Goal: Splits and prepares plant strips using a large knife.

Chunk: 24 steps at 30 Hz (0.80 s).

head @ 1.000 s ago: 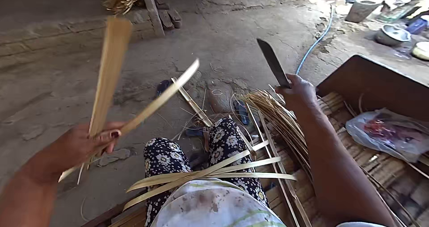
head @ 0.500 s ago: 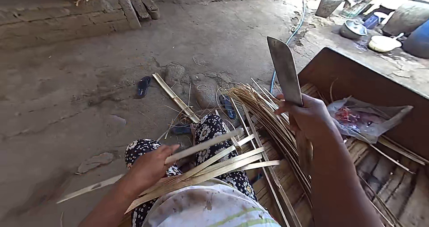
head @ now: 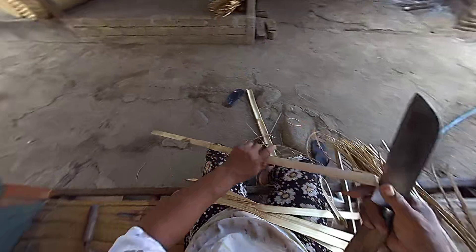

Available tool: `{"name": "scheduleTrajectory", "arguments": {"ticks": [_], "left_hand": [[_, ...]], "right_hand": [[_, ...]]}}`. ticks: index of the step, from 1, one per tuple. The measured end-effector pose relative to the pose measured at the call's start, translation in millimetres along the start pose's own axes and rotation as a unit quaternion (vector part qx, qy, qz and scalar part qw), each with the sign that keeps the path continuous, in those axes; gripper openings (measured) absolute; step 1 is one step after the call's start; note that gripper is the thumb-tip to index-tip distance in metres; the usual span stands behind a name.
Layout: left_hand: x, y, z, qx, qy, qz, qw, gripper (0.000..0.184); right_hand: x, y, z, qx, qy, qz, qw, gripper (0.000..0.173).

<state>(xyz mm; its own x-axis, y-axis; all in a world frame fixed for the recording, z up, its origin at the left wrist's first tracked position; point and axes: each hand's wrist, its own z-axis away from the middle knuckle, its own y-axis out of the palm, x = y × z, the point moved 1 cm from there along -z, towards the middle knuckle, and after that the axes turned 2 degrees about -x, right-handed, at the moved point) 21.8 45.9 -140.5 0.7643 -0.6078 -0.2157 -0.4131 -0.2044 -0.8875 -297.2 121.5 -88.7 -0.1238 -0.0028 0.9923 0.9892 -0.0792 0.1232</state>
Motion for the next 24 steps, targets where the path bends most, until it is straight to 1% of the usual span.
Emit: {"name": "scheduleTrajectory", "arguments": {"ticks": [1,2,4,7,9,10,12,14,15,17,19,21,24], "left_hand": [[-2.6,3.5,1.2,-0.007,0.0,-0.001,1.0,0.045],[-4.2,6.9,2.6,-0.011,-0.001,-0.002,1.0,0.045],[-7.1,12.6,5.5,-0.024,0.002,0.001,1.0,0.047],[-8.7,6.5,4.8,-0.067,0.041,0.042,0.996,0.047],[1.1,-10.6,-1.8,-0.125,0.075,0.084,0.986,0.035],[9.5,-23.2,-6.4,-0.147,0.075,0.11,0.98,0.031],[28.7,-56.9,-16.8,-0.163,0.052,0.173,0.97,0.032],[45.7,-99.9,-29.3,-0.177,0.041,0.224,0.957,0.036],[51.9,-121.4,-37.1,-0.192,0.043,0.254,0.947,0.036],[57.1,-160.7,-53.0,-0.206,0.049,0.349,0.913,0.037],[52.1,-196.3,-66.0,-0.189,0.047,0.445,0.874,0.037],[41.5,-222.2,-76.0,-0.182,0.061,0.504,0.842,0.036],[20.3,-242.6,-84.2,-0.191,0.073,0.533,0.821,0.036]], "right_hand": [[1.7,0.4,1.5,-0.009,0.01,0.008,1.0,0.018],[2.2,-0.4,2.4,-0.018,0.018,0.011,1.0,0.015],[0.1,-4.4,3.6,-0.03,0.021,0.018,0.999,0.018],[-4.8,-13.5,4.9,0.003,-0.013,-0.005,1.0,0.024],[-2.8,-16.4,4.5,0.025,-0.028,-0.019,0.999,0.025],[0.3,-13.9,5.1,0.02,-0.024,-0.014,0.999,0.026],[11.0,-0.5,6.5,-0.009,-0.001,0.022,1.0,0.024],[20.9,19.7,4.2,-0.006,0.023,0.053,0.998,0.022],[23.6,32.1,0.5,0.011,0.031,0.06,0.998,0.021],[25.1,62.3,-9.3,0.049,0.037,0.055,0.997,0.022],[27.0,99.9,-21.3,0.082,0.039,0.049,0.995,0.022],[32.1,140.7,-31.9,0.114,0.041,0.045,0.992,0.025],[40.3,197.7,-42.9,0.164,0.014,0.022,0.986,0.028]]}}
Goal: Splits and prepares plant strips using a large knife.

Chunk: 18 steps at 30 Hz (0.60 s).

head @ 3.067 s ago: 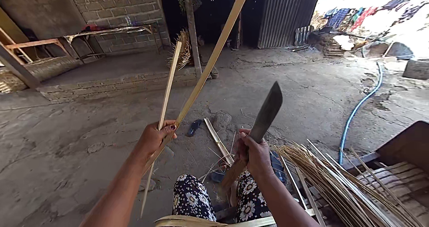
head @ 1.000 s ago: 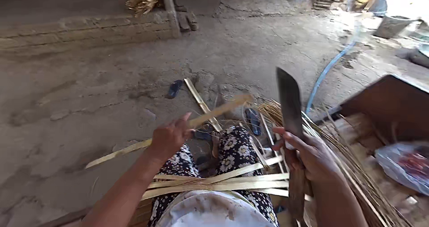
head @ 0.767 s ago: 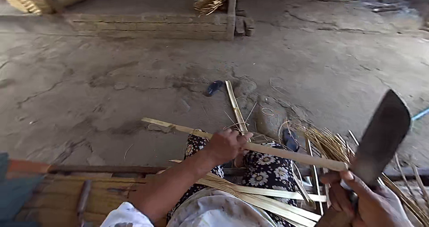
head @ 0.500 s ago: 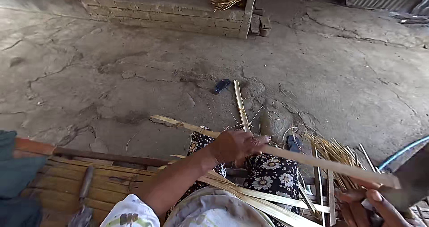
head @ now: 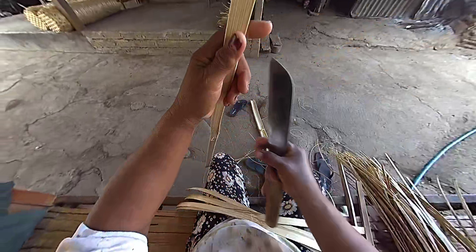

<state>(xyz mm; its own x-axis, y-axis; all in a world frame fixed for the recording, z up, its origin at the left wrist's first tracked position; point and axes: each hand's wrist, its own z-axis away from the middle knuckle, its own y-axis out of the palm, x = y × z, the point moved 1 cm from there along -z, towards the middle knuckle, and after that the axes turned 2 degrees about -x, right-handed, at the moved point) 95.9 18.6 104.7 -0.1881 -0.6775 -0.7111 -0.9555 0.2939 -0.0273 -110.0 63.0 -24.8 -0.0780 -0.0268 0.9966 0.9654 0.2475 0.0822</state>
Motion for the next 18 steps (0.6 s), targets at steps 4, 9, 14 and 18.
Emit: {"name": "scheduleTrajectory", "arguments": {"ticks": [4,9,14,18], "left_hand": [[-17.0,18.6,-1.2,-0.014,0.011,-0.01,1.0,0.037],[-17.8,26.5,10.2,-0.042,0.028,-0.028,0.998,0.033],[-21.4,13.5,24.7,-0.035,0.031,-0.18,0.983,0.02],[-29.5,4.7,29.3,-0.024,0.022,-0.209,0.977,0.021]], "right_hand": [[11.2,52.2,-24.8,0.039,-0.053,-0.072,0.995,0.027],[11.3,73.4,-34.3,0.028,-0.111,-0.106,0.988,0.007],[2.5,64.2,-41.1,0.043,-0.126,-0.114,0.984,0.005],[1.5,63.0,-45.0,0.069,-0.132,-0.118,0.982,0.004]]}}
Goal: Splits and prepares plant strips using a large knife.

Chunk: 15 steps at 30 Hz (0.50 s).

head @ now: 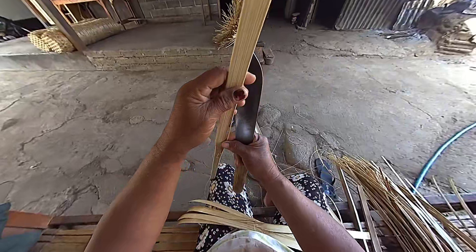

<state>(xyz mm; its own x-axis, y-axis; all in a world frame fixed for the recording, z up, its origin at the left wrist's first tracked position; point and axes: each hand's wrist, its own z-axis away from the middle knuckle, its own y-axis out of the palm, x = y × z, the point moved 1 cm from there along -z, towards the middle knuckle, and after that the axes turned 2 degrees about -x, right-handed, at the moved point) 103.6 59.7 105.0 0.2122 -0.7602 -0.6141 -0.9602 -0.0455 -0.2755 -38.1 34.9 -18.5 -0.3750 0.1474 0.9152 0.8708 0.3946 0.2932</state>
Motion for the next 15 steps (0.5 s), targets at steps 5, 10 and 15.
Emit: {"name": "scheduleTrajectory", "arguments": {"ticks": [5,10,15], "left_hand": [[-8.1,-7.4,3.1,0.002,-0.011,-0.13,0.991,0.033],[6.3,-10.4,14.6,0.063,-0.128,-0.21,0.967,0.039],[19.0,0.1,22.8,0.067,-0.159,-0.206,0.963,0.033]], "right_hand": [[-1.0,5.2,-5.6,-0.011,0.011,-0.011,1.0,0.003],[3.4,4.1,-6.0,-0.016,0.013,-0.026,0.999,0.005],[3.3,-5.2,-8.1,-0.017,0.013,-0.044,0.999,0.004]]}}
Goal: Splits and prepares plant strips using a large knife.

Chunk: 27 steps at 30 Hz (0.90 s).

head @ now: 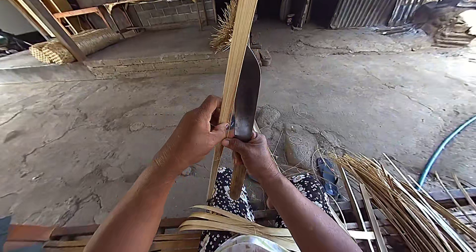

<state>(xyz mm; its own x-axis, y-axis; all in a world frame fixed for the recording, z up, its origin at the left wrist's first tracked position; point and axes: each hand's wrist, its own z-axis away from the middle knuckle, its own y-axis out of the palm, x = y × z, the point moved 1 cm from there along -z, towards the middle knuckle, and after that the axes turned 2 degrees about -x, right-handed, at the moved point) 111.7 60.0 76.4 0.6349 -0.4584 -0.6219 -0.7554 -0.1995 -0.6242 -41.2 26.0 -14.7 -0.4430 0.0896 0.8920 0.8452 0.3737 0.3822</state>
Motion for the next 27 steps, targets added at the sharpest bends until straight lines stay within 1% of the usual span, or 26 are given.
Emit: {"name": "scheduleTrajectory", "arguments": {"ticks": [2,5,7,9,11,14,16,19,22,27], "left_hand": [[0.9,2.0,0.8,0.0,0.019,0.025,1.0,0.032],[5.6,2.7,1.3,-0.013,0.078,0.039,0.996,0.034],[6.3,2.1,1.5,-0.049,0.101,0.027,0.993,0.036],[8.1,-7.4,2.1,-0.109,0.121,0.007,0.987,0.034],[13.4,-24.8,3.5,-0.189,0.131,-0.007,0.973,0.036],[23.4,-44.6,5.8,-0.302,0.142,-0.005,0.943,0.042],[28.3,-44.1,9.8,-0.34,0.152,-0.002,0.928,0.044],[31.6,-30.0,15.1,-0.361,0.161,0.002,0.918,0.045],[34.4,-18.3,18.8,-0.375,0.161,0.011,0.913,0.048],[37.2,-7.5,21.2,-0.391,0.168,0.024,0.905,0.049]], "right_hand": [[1.3,-2.1,-0.2,0.013,-0.006,-0.013,1.0,0.004],[7.8,1.0,0.9,0.019,-0.015,-0.006,1.0,0.005],[16.0,5.7,5.1,0.006,-0.024,0.037,0.999,0.004],[23.5,4.1,13.6,0.005,-0.037,0.136,0.99,0.017],[23.3,-5.0,27.5,0.015,-0.057,0.26,0.964,0.028],[5.8,-19.7,48.2,0.026,-0.138,0.43,0.892,0.031],[-6.8,-22.9,57.4,0.007,-0.199,0.501,0.843,0.031],[-12.3,-21.3,61.7,-0.015,-0.238,0.559,0.794,0.03],[-12.6,-22.3,63.4,-0.021,-0.243,0.582,0.776,0.031],[-15.3,-25.7,68.2,-0.019,-0.224,0.587,0.778,0.031]]}}
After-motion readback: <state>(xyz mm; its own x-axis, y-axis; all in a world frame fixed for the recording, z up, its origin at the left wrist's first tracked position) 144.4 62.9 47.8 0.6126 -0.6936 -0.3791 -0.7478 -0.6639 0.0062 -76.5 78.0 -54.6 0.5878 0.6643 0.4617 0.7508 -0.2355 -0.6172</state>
